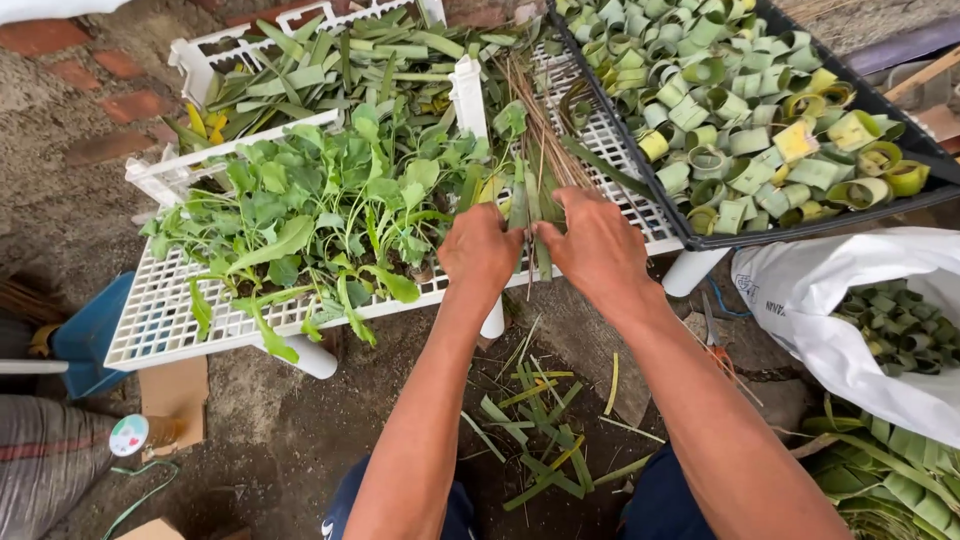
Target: The person folds and pins green leaf strips to form small square containers, placing the finished items into a black tray.
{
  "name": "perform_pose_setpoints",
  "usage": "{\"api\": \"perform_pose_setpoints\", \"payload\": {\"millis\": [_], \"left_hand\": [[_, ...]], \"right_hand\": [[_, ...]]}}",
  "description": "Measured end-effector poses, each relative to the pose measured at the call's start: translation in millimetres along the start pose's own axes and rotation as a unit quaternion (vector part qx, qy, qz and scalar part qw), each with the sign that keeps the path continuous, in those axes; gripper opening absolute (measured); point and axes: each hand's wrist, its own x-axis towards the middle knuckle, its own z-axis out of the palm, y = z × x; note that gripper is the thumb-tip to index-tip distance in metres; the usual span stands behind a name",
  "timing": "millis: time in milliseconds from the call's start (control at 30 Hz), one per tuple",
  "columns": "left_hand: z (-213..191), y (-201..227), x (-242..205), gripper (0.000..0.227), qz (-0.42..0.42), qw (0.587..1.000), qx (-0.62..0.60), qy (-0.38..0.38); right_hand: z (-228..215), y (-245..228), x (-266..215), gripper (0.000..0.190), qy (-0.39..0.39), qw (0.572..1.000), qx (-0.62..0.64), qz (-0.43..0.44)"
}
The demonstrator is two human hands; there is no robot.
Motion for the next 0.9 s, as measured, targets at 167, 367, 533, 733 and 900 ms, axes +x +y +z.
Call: {"api": "perform_pose_setpoints", "payload": {"millis": [167,367,533,733,900], "left_hand": [[39,-21,25,0.022,-0.045,0.999,-0.03,0.0],[23,-18,13,0.013,-0.048,0.994,-0.099,-0.003],[64,-68,63,0.01,-0.033,0.985,-0.17,0.002],[-24,-20,-4,0.014,-0.095,0.912,-0.397,-0.031],[-45,-3,-23,0.067,-0.109,0.839,-0.53,-0.056]], "right_hand": [[2,-11,-3,0.045,0.027,0.999,0.029,0.016],[11,5,5,0.044,0.038,0.998,0.04,0.039],[6,11,12,0.045,0.024,0.995,0.071,0.059],[-15,17,11,0.033,0.016,0.97,0.239,0.049],[-35,16,-6,0.039,-0.029,0.924,0.374,0.074]]}}
